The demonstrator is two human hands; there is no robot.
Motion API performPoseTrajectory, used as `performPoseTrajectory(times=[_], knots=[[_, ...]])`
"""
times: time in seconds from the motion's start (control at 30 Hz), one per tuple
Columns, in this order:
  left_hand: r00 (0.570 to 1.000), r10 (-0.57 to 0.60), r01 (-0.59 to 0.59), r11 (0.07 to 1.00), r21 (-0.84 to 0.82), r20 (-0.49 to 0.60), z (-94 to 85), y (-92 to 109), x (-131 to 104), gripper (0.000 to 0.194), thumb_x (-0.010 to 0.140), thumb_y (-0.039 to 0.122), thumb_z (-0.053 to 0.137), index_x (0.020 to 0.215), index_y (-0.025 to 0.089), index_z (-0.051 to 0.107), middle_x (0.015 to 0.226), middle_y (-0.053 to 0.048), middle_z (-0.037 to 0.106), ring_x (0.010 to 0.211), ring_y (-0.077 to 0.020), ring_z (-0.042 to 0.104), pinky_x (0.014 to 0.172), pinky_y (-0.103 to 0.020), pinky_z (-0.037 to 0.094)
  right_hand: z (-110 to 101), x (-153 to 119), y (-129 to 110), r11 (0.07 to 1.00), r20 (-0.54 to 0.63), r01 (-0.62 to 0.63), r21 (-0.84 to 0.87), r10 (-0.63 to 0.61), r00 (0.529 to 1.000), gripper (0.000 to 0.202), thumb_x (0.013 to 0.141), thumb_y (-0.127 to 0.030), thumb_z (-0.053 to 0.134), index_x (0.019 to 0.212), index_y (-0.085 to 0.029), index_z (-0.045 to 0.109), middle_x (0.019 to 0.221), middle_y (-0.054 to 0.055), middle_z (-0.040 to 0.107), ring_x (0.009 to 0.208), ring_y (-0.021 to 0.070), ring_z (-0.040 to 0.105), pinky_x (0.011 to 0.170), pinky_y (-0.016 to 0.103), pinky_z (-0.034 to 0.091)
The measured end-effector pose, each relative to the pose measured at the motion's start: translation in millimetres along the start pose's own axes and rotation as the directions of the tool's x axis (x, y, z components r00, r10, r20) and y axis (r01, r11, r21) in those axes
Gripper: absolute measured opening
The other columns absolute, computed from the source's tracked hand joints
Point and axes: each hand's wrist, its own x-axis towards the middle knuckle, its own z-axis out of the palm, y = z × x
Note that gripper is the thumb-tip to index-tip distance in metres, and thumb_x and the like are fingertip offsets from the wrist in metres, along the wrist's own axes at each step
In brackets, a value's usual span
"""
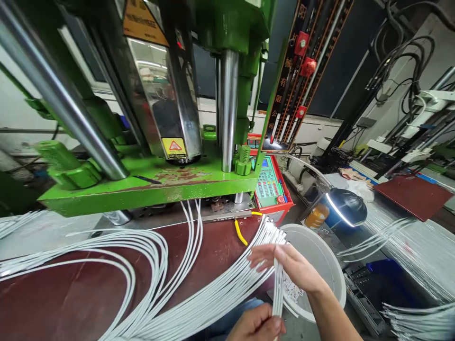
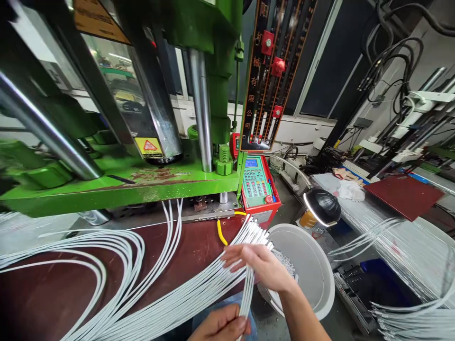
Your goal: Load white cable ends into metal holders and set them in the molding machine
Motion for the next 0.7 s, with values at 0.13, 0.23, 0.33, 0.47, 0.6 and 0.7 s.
performPoseTrajectory(times=[0.13, 0.23, 0.33, 0.47, 0.6, 0.7], knots=[[1.000, 0.006, -0.005, 0.981, -0.194, 0.005, 5.7, 5.5, 16.4, 0.062, 0.066, 0.074, 0.057, 0.086, 0.016, 0.056, 0.057, 0.003, 0.053, 0.041, -0.0057, 0.033, 0.047, -0.022, 0.021, 7.6, -2.2, -14.1, 0.930, 0.197, -0.043, -0.366, 0.122, 0.973, 0.048, 0.093, -0.053, 0.044, 0.116, -0.017, 0.065, 0.104, 0.010, 0.068, 0.096, 0.0231, 0.063, 0.083, 0.035, 0.048], [1.000, 0.005, -0.010, 0.948, -0.318, -0.016, 1.1, 3.1, 17.7, 0.059, 0.067, 0.069, 0.060, 0.090, 0.015, 0.056, 0.055, 0.003, 0.056, 0.039, -0.0063, 0.036, 0.045, -0.022, 0.020, 11.4, 4.5, -20.3, 0.829, 0.194, 0.041, -0.557, 0.082, 0.978, 0.045, 0.095, -0.050, 0.039, 0.120, -0.021, 0.063, 0.111, 0.007, 0.067, 0.101, 0.0208, 0.062, 0.087, 0.031, 0.047], [0.996, -0.008, -0.019, 0.946, -0.324, -0.083, -6.4, -4.4, 6.8, 0.055, 0.069, 0.065, 0.063, 0.089, 0.014, 0.058, 0.055, 0.001, 0.058, 0.040, -0.0057, 0.039, 0.044, -0.021, 0.020, 14.0, 26.9, -21.5, 0.800, 0.339, 0.107, -0.590, 0.125, 0.932, 0.048, 0.097, -0.050, 0.034, 0.114, -0.019, 0.066, 0.104, 0.006, 0.069, 0.094, 0.0179, 0.064, 0.083, 0.026, 0.048], [0.964, 0.031, -0.153, 0.878, -0.454, -0.266, -11.1, -3.6, -15.2, 0.046, 0.074, 0.058, 0.062, 0.091, 0.017, 0.054, 0.054, 0.004, 0.056, 0.039, -0.0088, 0.045, 0.041, -0.021, 0.033, 10.6, 83.4, -8.3, 0.417, 0.084, 0.155, -0.896, -0.185, 0.979, 0.034, 0.094, -0.043, 0.049, 0.113, -0.017, 0.063, 0.109, 0.007, 0.066, 0.101, 0.0193, 0.058, 0.089, 0.030, 0.044], [0.908, 0.063, -0.252, 0.873, -0.419, -0.414, -9.0, 9.4, -29.4, 0.026, 0.085, 0.043, 0.055, 0.087, 0.019, 0.048, 0.058, 0.004, 0.056, 0.042, -0.0093, 0.047, 0.043, -0.023, 0.040, 5.4, 138.5, 21.3, 0.031, 0.104, 0.113, -0.993, -0.214, 0.971, 0.037, 0.089, -0.038, 0.060, 0.116, -0.012, 0.061, 0.110, 0.012, 0.062, 0.105, 0.0258, 0.051, 0.092, 0.038, 0.041], [0.896, 0.084, -0.264, 0.891, -0.370, -0.437, -7.6, 15.2, -33.0, 0.023, 0.088, 0.040, 0.051, 0.083, 0.019, 0.046, 0.059, 0.003, 0.056, 0.041, -0.0081, 0.046, 0.043, -0.022, 0.040, 6.7, 158.1, 35.9, -0.005, 0.111, 0.113, -0.994, -0.186, 0.976, 0.028, 0.089, -0.034, 0.059, 0.108, -0.013, 0.064, 0.103, 0.012, 0.061, 0.100, 0.0269, 0.050, 0.087, 0.039, 0.042]])
